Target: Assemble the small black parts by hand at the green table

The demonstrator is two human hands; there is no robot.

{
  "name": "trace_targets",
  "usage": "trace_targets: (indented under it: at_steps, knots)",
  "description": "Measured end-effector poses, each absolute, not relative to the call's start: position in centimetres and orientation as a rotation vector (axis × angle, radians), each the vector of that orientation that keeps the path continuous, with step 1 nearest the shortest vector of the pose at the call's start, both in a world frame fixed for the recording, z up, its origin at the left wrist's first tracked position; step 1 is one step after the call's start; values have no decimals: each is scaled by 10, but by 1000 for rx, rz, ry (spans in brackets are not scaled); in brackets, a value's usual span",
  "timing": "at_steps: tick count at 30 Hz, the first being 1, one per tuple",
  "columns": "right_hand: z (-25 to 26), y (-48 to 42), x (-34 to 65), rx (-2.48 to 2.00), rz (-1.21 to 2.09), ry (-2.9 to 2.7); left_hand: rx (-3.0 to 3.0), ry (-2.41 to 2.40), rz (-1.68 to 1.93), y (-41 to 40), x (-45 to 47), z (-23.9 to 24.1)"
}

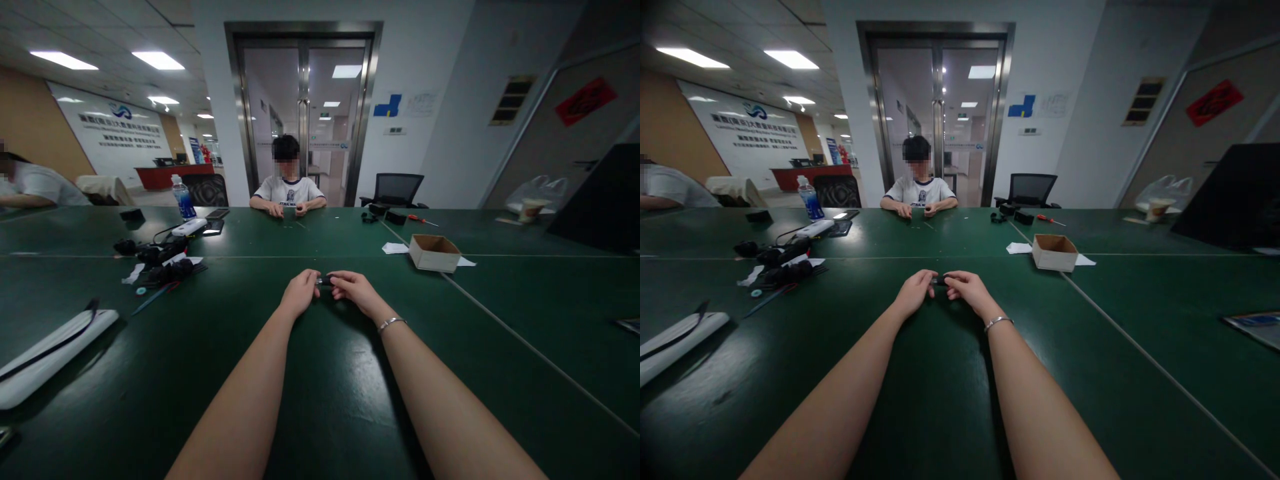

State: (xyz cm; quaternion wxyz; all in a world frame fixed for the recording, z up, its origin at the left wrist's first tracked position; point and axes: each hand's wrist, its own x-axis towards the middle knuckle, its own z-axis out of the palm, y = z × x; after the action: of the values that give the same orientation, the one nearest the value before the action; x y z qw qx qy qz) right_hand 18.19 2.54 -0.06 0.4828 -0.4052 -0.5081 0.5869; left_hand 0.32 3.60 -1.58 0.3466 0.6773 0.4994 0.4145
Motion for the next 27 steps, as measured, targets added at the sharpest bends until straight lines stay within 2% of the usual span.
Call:
trace_targets:
  at_steps: [27]
  knots:
    - [0, 25, 183, -958, 1439, -1255, 1699, 1197, 1149, 34, 3, -17]
